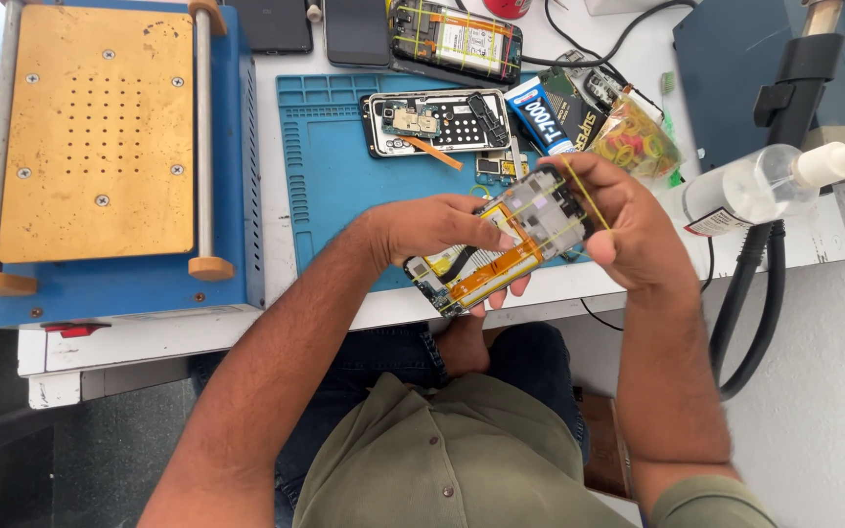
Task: The person applies adhesive to the edges of a smartphone chassis, then picks up a replacement screen and aligns it with the chassis. They connect the screen flex cable to the motherboard and reposition the phone on the workbench.
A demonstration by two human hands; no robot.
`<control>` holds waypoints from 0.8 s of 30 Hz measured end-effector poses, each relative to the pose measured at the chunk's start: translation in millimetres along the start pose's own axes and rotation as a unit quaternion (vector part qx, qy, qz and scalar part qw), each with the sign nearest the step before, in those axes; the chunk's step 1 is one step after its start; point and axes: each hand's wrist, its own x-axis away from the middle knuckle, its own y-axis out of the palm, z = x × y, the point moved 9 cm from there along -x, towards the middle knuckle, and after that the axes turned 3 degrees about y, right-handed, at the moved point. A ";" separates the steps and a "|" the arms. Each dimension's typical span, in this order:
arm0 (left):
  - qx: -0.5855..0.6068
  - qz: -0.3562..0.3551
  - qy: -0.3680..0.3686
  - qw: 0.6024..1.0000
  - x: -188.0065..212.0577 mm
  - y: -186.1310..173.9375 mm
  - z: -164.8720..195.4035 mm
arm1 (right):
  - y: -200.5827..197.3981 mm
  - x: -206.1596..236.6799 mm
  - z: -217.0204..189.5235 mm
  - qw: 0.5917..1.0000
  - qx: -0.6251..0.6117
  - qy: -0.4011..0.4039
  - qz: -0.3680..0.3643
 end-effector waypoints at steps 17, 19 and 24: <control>-0.040 0.071 -0.007 0.997 -5.6 -10.5 4.1 | 71.5 46.0 -67.5 0.917 0.321 -0.218 -0.090; 0.005 0.053 0.048 0.997 -7.9 -9.6 11.6 | 50.8 63.5 -59.0 0.941 0.238 -0.238 -0.030; 0.085 0.045 0.151 0.984 -13.7 -6.3 21.3 | 1.7 107.4 -21.2 0.947 0.091 -0.307 -0.004</control>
